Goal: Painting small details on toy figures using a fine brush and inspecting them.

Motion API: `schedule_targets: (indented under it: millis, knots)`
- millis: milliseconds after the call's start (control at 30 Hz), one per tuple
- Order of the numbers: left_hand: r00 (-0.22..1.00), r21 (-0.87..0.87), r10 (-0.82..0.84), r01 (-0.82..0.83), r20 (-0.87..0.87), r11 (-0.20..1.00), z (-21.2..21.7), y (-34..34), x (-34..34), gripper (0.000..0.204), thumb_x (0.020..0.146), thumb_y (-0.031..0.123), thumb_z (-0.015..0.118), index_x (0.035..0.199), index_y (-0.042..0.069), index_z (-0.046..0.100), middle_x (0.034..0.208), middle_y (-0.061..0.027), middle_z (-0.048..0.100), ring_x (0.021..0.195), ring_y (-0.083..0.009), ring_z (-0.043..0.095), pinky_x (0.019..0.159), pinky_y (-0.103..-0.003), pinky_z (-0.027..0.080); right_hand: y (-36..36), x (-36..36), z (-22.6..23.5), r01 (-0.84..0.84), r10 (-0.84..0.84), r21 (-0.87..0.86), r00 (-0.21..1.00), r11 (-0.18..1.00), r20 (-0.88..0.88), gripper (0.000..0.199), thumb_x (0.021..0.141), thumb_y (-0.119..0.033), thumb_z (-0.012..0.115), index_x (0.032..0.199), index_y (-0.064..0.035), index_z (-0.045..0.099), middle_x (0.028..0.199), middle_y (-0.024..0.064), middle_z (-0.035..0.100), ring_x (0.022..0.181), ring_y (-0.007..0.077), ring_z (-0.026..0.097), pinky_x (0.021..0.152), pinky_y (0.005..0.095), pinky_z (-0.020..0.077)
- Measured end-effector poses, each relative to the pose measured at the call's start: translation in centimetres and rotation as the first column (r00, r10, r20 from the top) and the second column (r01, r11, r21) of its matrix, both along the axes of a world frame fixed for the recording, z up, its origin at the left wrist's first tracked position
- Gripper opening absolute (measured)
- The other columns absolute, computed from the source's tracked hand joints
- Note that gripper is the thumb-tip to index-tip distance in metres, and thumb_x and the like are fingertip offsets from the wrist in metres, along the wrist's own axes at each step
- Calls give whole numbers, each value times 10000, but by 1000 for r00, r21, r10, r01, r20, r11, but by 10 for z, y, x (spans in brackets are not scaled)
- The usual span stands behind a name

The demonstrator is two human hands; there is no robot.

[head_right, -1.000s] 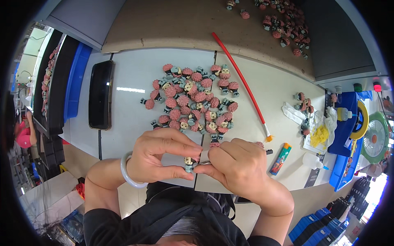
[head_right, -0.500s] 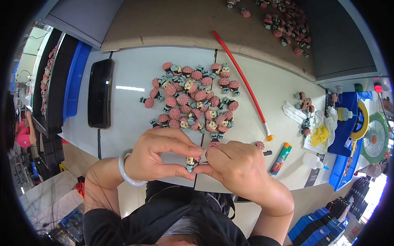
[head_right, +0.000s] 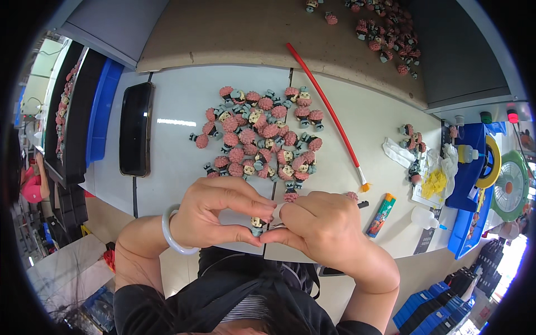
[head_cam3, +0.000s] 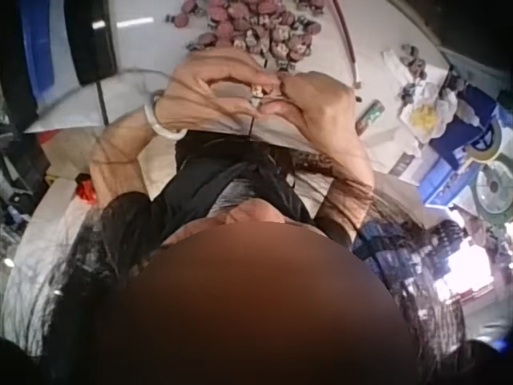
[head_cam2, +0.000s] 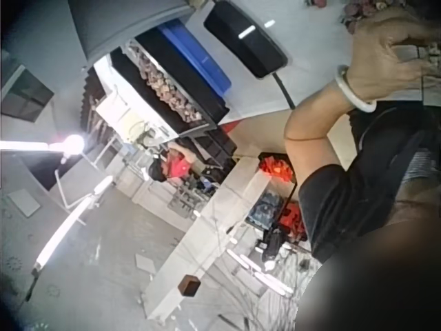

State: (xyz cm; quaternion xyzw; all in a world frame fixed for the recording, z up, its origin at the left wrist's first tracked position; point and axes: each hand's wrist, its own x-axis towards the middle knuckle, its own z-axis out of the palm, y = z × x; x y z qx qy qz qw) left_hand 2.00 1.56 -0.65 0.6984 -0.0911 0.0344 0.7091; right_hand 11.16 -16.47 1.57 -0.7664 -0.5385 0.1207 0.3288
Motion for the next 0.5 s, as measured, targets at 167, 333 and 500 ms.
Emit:
schedule_targets:
  millis: [167,333,500]
  knots:
    - [998,38,42,-44,47,998,-1,0,-1,422,557,84,798,948,35,649,893,-106,634,758,-183,621,642,-261,484,2,-5,3,69,-67,-22,994,997,91,418,620,-447,650,620,-62,488,526,40,446,463,229,460,426,329,332]
    - [997,62,53,-56,48,996,1,1,-1,429,544,92,806,940,36,651,867,-99,635,735,-174,614,621,-257,477,3,-5,4,66,-60,-52,994,996,95,414,640,-439,643,620,-59,482,528,39,447,469,228,463,435,329,333]
    - [998,72,45,-48,50,996,2,2,0,440,536,95,811,941,34,650,854,-95,634,726,-173,609,605,-253,474,3,-7,5,96,-90,-55,990,994,110,410,654,-430,640,611,-59,471,523,39,438,465,225,456,437,329,329]
